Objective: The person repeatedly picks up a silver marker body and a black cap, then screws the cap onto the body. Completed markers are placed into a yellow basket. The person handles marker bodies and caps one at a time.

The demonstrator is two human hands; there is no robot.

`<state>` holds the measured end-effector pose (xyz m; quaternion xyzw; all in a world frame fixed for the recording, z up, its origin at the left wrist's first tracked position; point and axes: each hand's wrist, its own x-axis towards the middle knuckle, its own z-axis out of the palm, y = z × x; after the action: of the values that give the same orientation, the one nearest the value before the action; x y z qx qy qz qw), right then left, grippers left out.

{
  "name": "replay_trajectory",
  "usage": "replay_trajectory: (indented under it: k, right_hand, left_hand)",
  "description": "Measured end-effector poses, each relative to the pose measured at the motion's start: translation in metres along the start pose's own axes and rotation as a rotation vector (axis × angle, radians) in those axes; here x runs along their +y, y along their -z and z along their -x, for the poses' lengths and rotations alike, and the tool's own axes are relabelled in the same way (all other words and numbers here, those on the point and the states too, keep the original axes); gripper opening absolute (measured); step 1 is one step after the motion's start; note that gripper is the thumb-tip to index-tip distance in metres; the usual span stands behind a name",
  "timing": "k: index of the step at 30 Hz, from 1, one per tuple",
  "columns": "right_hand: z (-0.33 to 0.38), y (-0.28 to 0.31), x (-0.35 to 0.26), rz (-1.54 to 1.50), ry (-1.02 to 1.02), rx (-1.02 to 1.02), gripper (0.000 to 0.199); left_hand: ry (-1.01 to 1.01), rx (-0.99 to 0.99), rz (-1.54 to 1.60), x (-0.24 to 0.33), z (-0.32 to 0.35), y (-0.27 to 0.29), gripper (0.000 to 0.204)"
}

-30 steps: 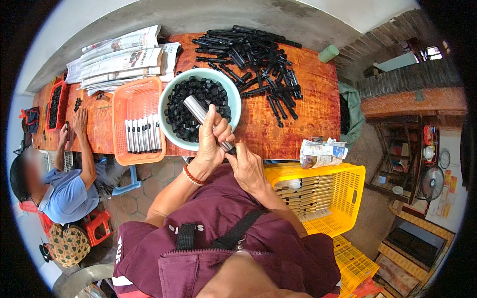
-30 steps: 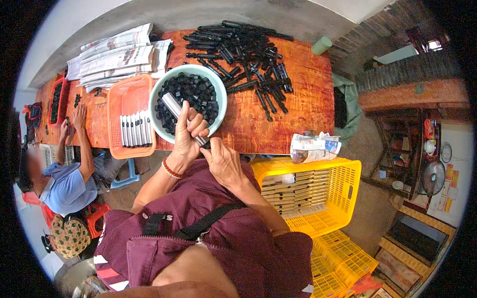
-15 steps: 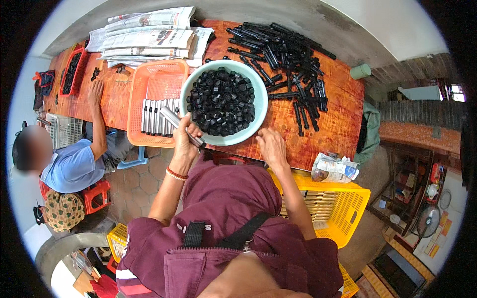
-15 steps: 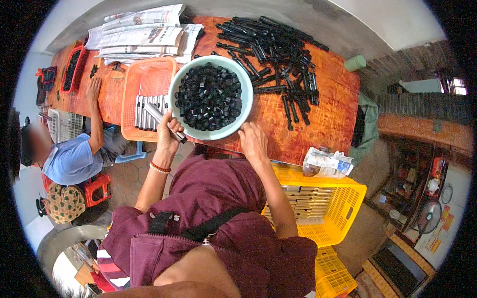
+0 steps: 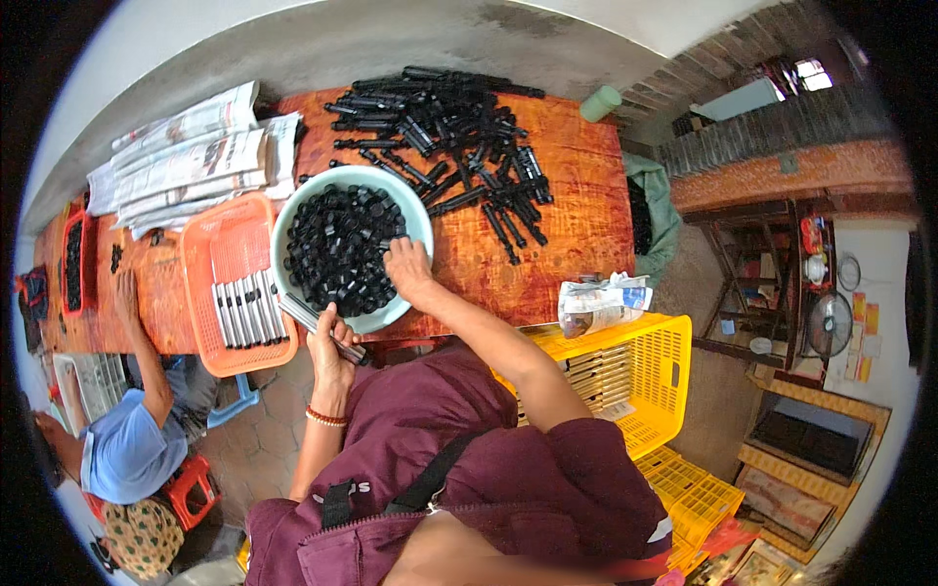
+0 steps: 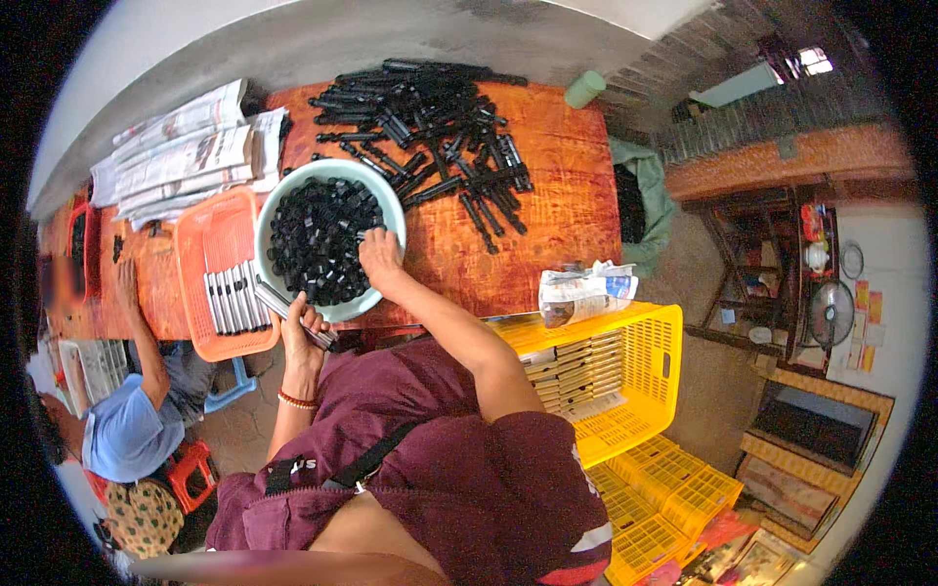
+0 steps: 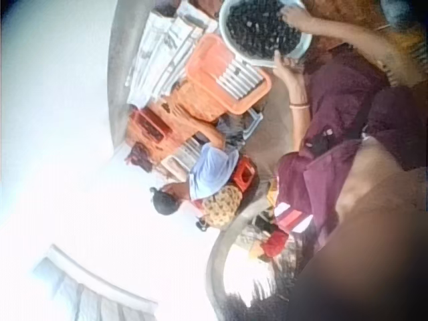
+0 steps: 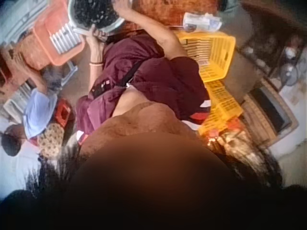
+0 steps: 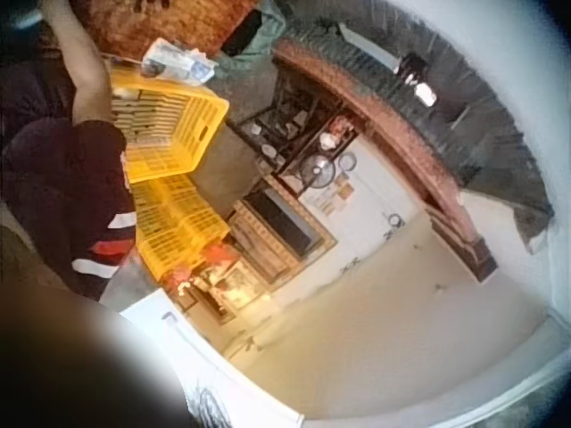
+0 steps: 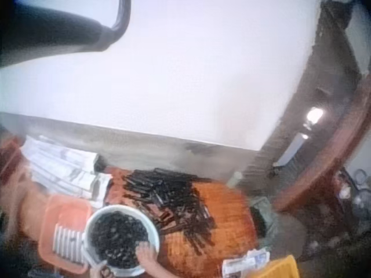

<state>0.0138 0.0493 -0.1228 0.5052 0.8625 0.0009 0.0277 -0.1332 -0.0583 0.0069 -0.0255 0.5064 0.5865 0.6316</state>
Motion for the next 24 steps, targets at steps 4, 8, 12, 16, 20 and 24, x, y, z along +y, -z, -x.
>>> replay_trajectory:
  k: [4, 8, 12, 16, 20, 24]
  right_hand:
    - [-0.009, 0.011, 0.004, 0.039, 0.030, -0.235, 0.020]
    - [0.004, 0.018, 0.014, -0.165, 0.050, -0.058, 0.024]
    - [0.039, 0.087, 0.040, -1.037, -0.221, 0.060, 0.031]
    - [0.076, 0.174, 0.069, -1.942, -0.433, 0.109, 0.025]
    - [0.088, 0.202, 0.066, -1.994, -0.275, 0.332, 0.023]
    - [0.090, 0.215, 0.056, -1.974, -0.182, 0.374, 0.023]
  left_hand:
    - [0.010, -0.055, -0.116, 0.001, 0.002, -0.029, 0.022]
    - [-0.044, -0.168, -0.266, 0.002, 0.004, -0.046, 0.021]
    - [-0.052, -0.250, -0.482, 0.004, 0.018, -0.066, 0.022]
    - [-0.261, -0.520, -0.770, -0.008, 0.011, -0.071, 0.025]
    - [-0.287, -0.622, -0.877, -0.016, 0.015, -0.082, 0.031]
    - [-0.248, -0.678, -0.962, -0.018, 0.011, -0.086, 0.026]
